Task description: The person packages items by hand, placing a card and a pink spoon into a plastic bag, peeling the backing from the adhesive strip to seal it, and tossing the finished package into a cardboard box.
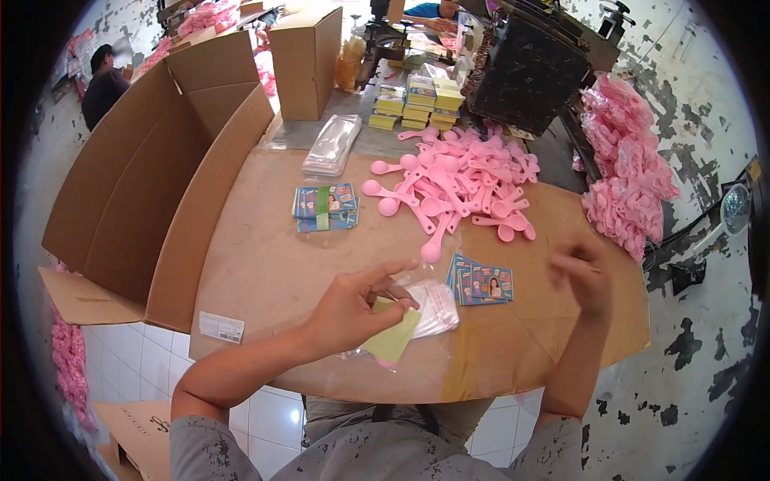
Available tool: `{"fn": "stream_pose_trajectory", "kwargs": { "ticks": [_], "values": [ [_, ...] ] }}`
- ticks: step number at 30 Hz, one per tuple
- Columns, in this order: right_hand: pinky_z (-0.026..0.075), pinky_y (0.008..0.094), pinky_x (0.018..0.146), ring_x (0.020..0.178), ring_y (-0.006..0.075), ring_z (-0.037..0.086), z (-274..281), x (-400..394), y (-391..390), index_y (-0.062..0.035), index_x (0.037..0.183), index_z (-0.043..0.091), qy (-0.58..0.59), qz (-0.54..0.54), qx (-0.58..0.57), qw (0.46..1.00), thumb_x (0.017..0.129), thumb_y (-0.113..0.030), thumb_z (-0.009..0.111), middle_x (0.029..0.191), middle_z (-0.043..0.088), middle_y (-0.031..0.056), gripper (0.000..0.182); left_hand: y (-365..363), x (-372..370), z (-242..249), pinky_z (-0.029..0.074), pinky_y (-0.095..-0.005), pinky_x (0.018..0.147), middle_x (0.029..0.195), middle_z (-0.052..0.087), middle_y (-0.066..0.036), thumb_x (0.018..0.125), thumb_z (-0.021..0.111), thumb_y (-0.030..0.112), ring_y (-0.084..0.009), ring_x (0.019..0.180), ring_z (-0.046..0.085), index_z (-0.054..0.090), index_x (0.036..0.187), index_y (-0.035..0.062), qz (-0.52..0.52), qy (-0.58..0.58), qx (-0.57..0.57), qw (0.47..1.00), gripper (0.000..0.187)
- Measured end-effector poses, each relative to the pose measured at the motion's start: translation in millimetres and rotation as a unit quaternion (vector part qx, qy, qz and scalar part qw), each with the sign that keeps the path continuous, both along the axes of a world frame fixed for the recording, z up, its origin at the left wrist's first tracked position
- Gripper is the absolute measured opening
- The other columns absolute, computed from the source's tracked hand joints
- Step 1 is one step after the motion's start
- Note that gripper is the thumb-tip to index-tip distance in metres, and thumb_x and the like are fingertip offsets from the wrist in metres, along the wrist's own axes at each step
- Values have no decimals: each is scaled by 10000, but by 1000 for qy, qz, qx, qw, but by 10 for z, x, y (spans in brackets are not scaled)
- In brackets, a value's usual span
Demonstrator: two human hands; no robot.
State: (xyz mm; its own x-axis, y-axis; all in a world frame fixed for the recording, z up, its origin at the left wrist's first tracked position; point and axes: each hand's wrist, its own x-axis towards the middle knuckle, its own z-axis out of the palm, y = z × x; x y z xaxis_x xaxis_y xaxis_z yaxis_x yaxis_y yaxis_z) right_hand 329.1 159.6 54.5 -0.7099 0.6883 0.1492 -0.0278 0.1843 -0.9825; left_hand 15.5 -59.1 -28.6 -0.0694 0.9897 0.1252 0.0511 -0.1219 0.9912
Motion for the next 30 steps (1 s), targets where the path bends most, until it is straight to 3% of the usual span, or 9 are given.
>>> {"fn": "stream_pose_trajectory", "kwargs": {
  "ticks": [1,6,8,10,12,15,18,21,30],
  "values": [
    [522,286,672,736,148,650,-41,402,220,-30,968,656,50,38,-71,996,917,-24,666,853,662,51,52,0,0,16,549,-252,771,1019,781,-98,960,691,10,-74,921,694,527,1480,4,4,-20,-1,1000,545],
    [565,382,878,953,250,697,-368,1149,925,-20,1263,639,-181,-275,127,936,907,83,572,965,701,117,377,-9,8,46,548,-252,821,1044,780,-117,984,662,5,-93,968,702,558,1434,-24,14,-8,-33,999,462],
    [521,417,972,1075,307,660,-853,1533,1134,-31,1315,630,-332,-354,410,772,910,85,568,1077,692,150,426,21,21,-23,557,-259,843,1049,780,-121,998,652,9,-108,990,708,585,1401,-32,8,-27,-20,999,411],
    [483,442,1035,1165,347,622,-887,1552,1068,-37,1321,640,-406,-385,515,650,913,75,576,1181,673,174,428,38,35,12,568,-274,879,1071,776,-132,1018,640,27,-126,1023,710,607,1365,-44,10,-46,-38,998,356],
    [450,457,1068,1221,370,582,-535,1084,613,-37,1281,672,-428,-408,475,651,918,54,597,1276,644,191,381,66,56,-2,574,-273,886,1088,774,-133,1037,639,68,-127,1032,708,634,1324,-52,18,-74,-36,996,312],
    [484,411,1008,1156,302,627,-509,636,443,-36,1231,700,-275,-314,437,797,938,-25,658,1254,673,165,297,124,65,-100,573,-258,875,1115,768,-121,1058,644,144,-112,1023,702,669,1276,-58,23,-103,-18,994,298],
    [516,335,865,969,181,669,-440,-181,-155,-40,1256,695,-225,-89,161,957,959,-128,715,1139,717,78,311,121,54,-102,572,-279,909,1139,761,-127,1068,625,144,-128,1047,700,679,1263,-66,17,-90,-31,995,291],
    [519,295,776,871,127,664,-486,-755,-599,-61,1317,678,-131,106,183,969,933,-155,773,1029,712,35,406,127,54,-79,579,-304,929,1131,761,-138,1072,605,112,-152,1056,705,685,1250,-67,16,-78,-43,996,265],
    [533,281,819,943,104,665,-831,-1071,-549,19,1180,684,-20,176,-104,979,989,-5,691,1057,716,46,193,107,-52,-77,596,-293,883,1121,765,-110,1059,626,101,-147,1057,713,711,1243,-28,13,-93,-50,994,240]
  ]
}}
